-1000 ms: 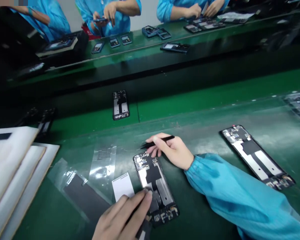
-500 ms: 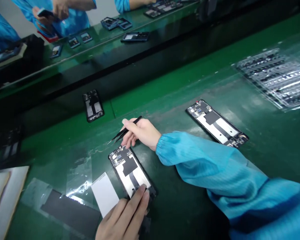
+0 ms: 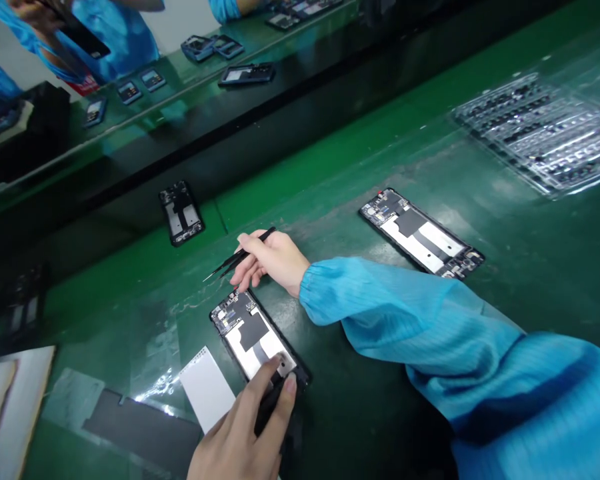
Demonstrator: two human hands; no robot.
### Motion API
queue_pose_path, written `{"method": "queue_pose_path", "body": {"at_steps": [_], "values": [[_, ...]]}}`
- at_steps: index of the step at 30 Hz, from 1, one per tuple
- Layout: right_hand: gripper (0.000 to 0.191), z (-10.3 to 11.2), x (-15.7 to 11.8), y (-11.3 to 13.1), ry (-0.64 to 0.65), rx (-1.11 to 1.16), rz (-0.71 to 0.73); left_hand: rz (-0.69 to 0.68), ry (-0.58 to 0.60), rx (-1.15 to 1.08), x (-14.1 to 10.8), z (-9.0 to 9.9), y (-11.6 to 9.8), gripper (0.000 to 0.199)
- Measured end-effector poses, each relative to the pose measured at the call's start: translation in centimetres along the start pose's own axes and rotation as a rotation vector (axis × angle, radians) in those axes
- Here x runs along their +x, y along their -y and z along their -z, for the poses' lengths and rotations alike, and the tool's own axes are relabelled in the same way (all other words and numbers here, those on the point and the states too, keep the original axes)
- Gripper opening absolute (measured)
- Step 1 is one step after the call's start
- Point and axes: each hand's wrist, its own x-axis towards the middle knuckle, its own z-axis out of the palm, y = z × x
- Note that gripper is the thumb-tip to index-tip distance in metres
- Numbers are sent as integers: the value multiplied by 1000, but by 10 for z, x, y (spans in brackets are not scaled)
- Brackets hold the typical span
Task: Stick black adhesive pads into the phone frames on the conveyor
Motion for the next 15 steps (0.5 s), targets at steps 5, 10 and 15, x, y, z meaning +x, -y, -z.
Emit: {"method": "queue_pose_path", "body": {"at_steps": [5,10,15], "values": [[26,-2,-2,0,3,-35,-32,24,69,-18,2,4,4,52],[27,5,3,15,14,-173,-103,119,107,-71,-5,-6,7,69],[27,11,-18,38,102,-574,-237,372,-111,-60,-36,2,17,66]]}}
